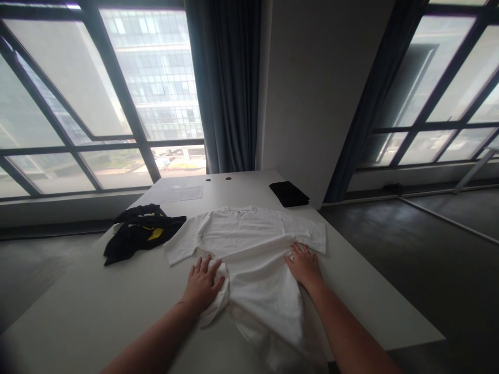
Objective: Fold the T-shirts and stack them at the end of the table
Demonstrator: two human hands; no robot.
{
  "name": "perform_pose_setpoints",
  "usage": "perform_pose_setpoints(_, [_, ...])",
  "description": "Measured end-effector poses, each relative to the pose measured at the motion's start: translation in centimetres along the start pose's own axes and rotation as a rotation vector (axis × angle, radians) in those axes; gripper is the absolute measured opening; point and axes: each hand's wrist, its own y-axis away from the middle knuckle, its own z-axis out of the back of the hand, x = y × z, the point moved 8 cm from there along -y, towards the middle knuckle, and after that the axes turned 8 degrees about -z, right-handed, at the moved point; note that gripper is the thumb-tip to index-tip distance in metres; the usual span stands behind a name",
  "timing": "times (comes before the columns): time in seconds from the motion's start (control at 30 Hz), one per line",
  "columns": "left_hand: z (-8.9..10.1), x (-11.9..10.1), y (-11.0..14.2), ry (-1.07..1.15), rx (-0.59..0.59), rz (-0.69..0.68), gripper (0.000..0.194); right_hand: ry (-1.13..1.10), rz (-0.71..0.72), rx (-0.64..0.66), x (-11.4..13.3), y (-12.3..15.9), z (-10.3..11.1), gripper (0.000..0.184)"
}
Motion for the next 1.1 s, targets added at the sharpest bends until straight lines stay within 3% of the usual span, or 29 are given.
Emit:
perform_pose_setpoints(0.2, [0.1,-2.2,-2.1,0.139,-0.105,0.005,0.024,-0.022,-0.009,-0.016,-1.9,-3.4,-0.7,0.067])
perform_pose_setpoints(0.33, [1.5,-2.6,-2.1,0.43,-0.215,-0.102,0.019,-0.051,0.013,-0.045,-3.4,-4.6,-0.9,0.064])
perform_pose_setpoints(0.5, [4.3,1.2,0.1,0.912,-0.31,-0.036,0.017,-0.05,-0.008,-0.053,-5.2,-5.7,-0.8,0.061])
perform_pose_setpoints(0.63, [5.0,5.7,2.7,1.095,-0.323,0.116,0.027,-0.057,0.002,-0.064,-5.6,-5.9,-0.8,0.06])
perform_pose_setpoints(0.7, [4.7,7.6,3.8,1.083,-0.29,0.201,0.039,-0.069,0.016,-0.09,-5.5,-5.7,-0.5,0.059])
perform_pose_setpoints(0.8, [5.9,8.9,5.0,0.791,-0.262,0.219,0.049,-0.109,0.043,-0.154,-5.2,-5.2,0.4,0.057])
perform_pose_setpoints(0.87, [7.4,7.6,5.5,0.545,-0.225,0.1,0.044,-0.164,0.077,-0.222,-4.9,-4.6,1.6,0.053])
perform_pose_setpoints(0.97, [9.1,2.6,6.4,0.317,-0.124,-0.21,0.025,-0.302,0.15,-0.322,-3.9,-2.7,4.1,0.046])
perform_pose_setpoints(1.1, [8.2,-4.2,8.3,0.19,0.105,-0.544,0.047,-0.503,0.318,-0.39,-1.3,3.4,7.6,0.037])
